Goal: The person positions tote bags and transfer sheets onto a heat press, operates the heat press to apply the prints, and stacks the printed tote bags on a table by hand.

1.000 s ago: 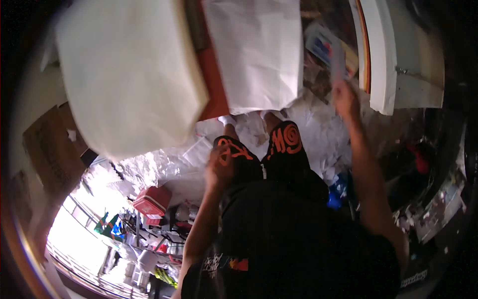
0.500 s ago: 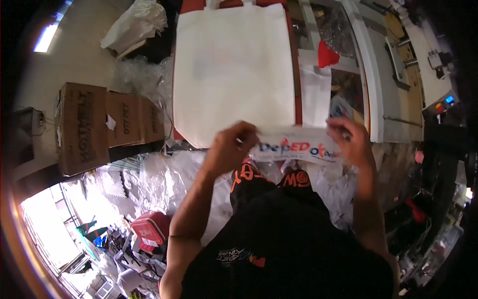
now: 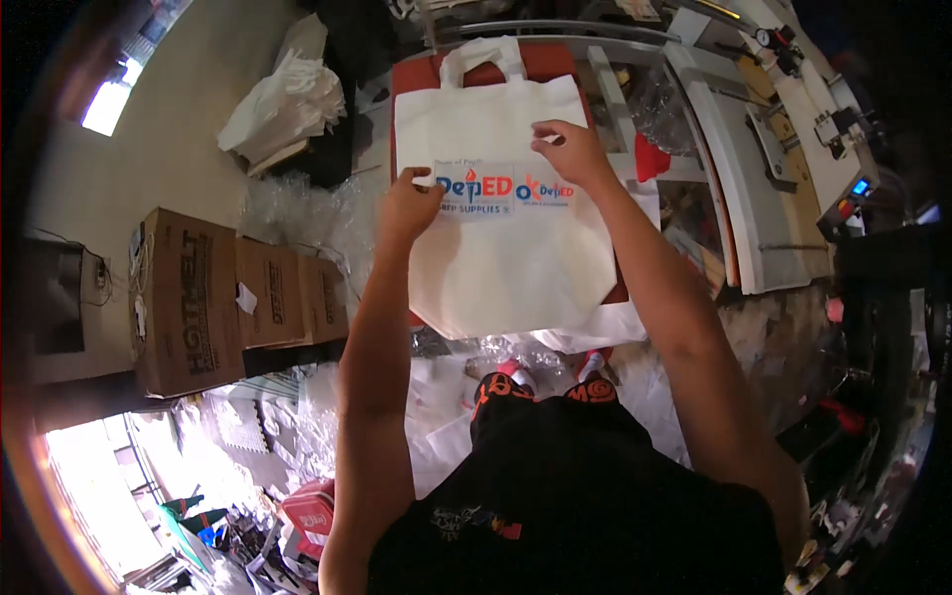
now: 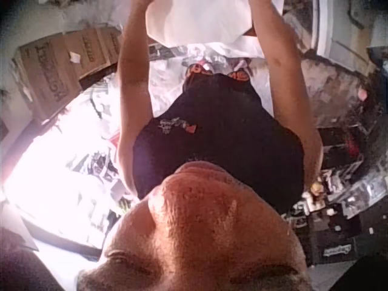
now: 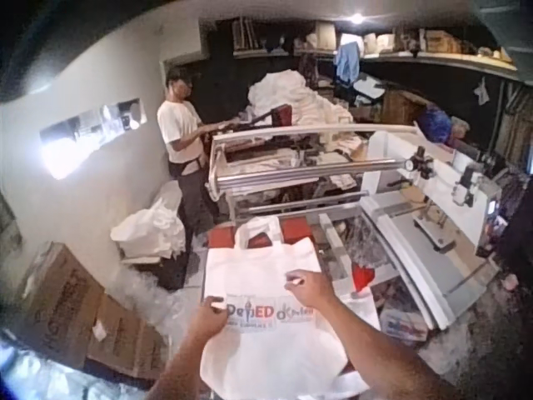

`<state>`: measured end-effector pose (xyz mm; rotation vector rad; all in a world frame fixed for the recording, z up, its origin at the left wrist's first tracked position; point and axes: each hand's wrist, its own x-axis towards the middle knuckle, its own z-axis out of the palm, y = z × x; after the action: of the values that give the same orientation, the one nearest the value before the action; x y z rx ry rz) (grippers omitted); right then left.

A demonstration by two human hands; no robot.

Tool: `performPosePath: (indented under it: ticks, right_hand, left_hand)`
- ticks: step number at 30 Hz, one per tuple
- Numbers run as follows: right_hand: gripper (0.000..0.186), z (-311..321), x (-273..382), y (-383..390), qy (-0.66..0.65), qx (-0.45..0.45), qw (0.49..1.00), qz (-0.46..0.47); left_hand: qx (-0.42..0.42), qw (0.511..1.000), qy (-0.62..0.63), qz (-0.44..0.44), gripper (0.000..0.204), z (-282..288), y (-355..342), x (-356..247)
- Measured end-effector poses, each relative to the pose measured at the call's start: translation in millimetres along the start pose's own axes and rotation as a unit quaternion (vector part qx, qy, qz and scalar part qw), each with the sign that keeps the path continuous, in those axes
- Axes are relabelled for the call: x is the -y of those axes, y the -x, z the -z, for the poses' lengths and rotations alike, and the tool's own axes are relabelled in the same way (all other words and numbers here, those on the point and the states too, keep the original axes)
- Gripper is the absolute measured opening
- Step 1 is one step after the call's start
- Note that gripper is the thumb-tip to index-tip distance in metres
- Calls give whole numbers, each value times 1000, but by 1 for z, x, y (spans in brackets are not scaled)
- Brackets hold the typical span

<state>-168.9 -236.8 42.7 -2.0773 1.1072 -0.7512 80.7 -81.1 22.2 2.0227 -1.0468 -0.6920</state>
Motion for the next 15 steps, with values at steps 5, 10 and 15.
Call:
performPosePath:
  ticks: [5, 10, 15]
  right_hand:
    - [34, -2, -9, 49, 87, -192, 968, 132]
    - [36, -11, 19, 111, 180, -117, 968, 132]
    - [45, -20, -7, 116, 206, -108, 964, 129]
  left_hand:
    - [-22, 999, -13, 23, 45, -6, -10, 17]
    - [-17, 998, 23, 47, 46, -6, -6, 14]
    - [-37, 999, -8, -15, 37, -1, 14, -2]
